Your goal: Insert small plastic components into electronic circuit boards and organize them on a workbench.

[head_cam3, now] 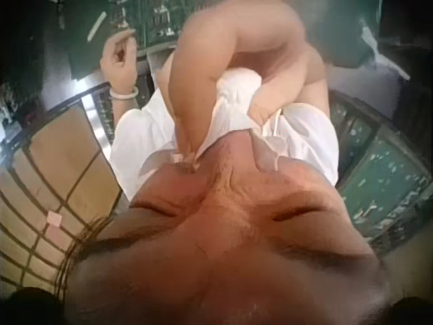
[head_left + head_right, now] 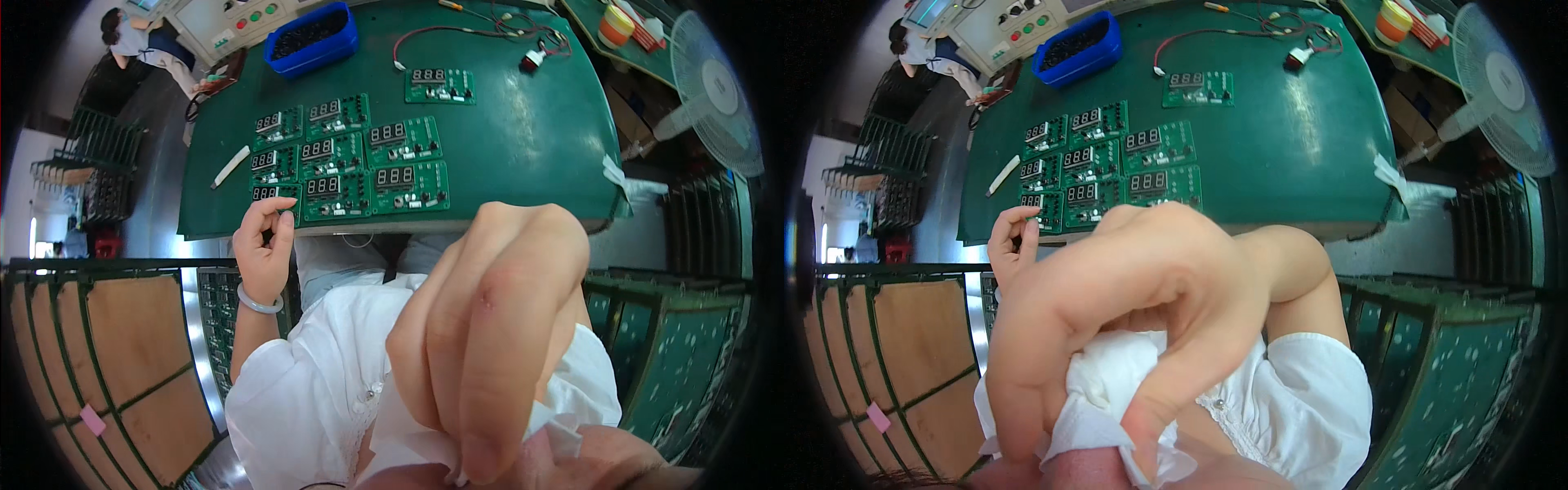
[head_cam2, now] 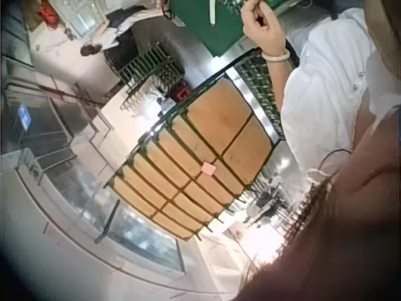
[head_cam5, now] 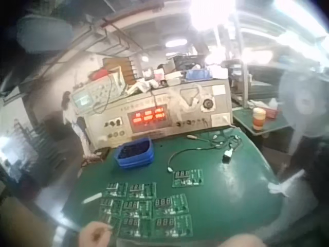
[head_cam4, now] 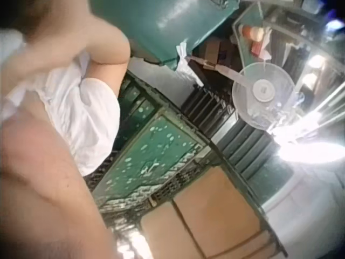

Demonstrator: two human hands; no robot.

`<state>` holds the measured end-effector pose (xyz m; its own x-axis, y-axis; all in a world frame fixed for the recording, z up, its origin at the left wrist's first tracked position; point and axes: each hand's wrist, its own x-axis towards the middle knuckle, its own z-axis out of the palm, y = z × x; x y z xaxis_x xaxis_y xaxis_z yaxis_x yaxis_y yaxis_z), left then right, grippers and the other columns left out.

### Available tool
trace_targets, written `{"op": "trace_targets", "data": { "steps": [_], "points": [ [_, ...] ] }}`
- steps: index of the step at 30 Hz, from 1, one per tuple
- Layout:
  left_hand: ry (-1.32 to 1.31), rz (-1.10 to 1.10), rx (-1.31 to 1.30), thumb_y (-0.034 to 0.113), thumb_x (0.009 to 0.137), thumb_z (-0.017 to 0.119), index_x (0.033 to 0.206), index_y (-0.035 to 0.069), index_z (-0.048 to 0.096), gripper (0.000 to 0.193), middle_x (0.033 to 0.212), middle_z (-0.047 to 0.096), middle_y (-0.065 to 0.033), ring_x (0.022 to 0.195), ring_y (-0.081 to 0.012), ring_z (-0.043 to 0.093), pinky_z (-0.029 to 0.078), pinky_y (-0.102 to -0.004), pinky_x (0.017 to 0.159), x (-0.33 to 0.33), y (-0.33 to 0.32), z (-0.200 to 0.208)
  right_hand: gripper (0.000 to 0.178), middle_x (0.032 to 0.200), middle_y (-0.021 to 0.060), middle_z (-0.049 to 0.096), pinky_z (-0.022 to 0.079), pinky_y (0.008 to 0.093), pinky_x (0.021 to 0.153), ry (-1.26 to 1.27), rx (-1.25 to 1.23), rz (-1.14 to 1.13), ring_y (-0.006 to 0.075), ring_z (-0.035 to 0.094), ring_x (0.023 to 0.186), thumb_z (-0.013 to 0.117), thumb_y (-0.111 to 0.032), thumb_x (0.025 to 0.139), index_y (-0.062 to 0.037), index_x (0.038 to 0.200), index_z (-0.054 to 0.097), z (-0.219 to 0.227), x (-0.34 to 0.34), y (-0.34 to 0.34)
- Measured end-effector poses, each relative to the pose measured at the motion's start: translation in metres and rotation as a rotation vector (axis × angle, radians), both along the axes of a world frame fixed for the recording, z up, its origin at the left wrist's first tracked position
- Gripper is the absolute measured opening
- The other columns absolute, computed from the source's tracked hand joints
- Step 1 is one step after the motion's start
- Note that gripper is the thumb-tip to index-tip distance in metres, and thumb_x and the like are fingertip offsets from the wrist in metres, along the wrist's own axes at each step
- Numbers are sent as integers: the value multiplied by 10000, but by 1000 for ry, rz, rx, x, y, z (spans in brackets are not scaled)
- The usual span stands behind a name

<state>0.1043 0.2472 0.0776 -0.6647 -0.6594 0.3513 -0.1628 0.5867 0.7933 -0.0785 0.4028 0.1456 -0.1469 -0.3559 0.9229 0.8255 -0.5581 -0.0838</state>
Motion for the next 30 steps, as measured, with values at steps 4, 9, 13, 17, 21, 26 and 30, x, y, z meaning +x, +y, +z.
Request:
{"op": "trace_targets", "data": {
  "steps": [4, 9, 13, 17, 21, 26, 30],
  "points": [
    [8, -15, 35, -10, 910, 593, 1028, 9, 642, 130, 651, 414, 70, 559, -12, 310, 229, -197, 509, 27, 3, -27, 509, 1090, 223, 648, 526, 282, 774, -83, -49, 77, 235, 675, 904, 738, -121, 865, 174, 1186, 476, -14, 50, -3],
    [11, -127, 25, -20, 891, 597, 989, 13, 661, 121, 680, 498, 47, 570, -15, 377, 270, -189, 506, 34, 5, -46, 557, 1103, 196, 638, 503, 255, 774, 2, -73, 63, 206, 665, 909, 740, -141, 863, 156, 1222, 435, -26, 64, -4],
    [17, -214, 36, -37, 879, 596, 976, 11, 667, 129, 679, 530, 30, 559, -21, 394, 287, -187, 500, 33, 6, -41, 564, 1086, 171, 638, 491, 240, 764, 50, 38, 117, 191, 660, 909, 732, -160, 867, 144, 1234, 431, -37, 79, 2],
    [64, -263, 38, -16, 872, 615, 986, 22, 678, 135, 671, 551, 21, 541, -26, 409, 296, -191, 484, 29, 5, -35, 219, 830, 171, 662, 492, 333, 608, 29, 185, 149, 267, 593, 765, 690, -98, 899, 86, 992, 615, -30, 70, -1],
    [73, -528, 154, 38, 849, 670, 1059, 0, 659, 214, 736, 642, -30, 596, -75, 561, 431, -214, 544, 24, -8, -33, 545, 1062, 82, 617, 476, 281, 828, -72, 400, -136, 154, 612, 976, 697, -116, 882, 41, 1332, 432, -56, 61, -20],
    [371, -761, 803, 432, 883, 685, 1352, -67, 422, 734, 1357, 526, -169, 1220, -256, 543, 421, -362, 1009, 16, -3, -52, 300, 1111, 41, 582, 461, 279, 827, -157, 766, -196, 125, 559, 1028, 655, -100, 905, -99, 1169, 512, -88, 49, -36],
    [805, -1166, 699, 621, 784, 706, 1480, -90, 191, 1120, 1485, 370, -185, 1321, -265, 430, 363, -392, 1065, -16, -3, -84, 221, 1074, 28, 525, 438, 265, 806, -170, 848, -343, 110, 532, 952, 649, -74, 895, -115, 1023, 473, -89, 51, -41]
  ]
}}
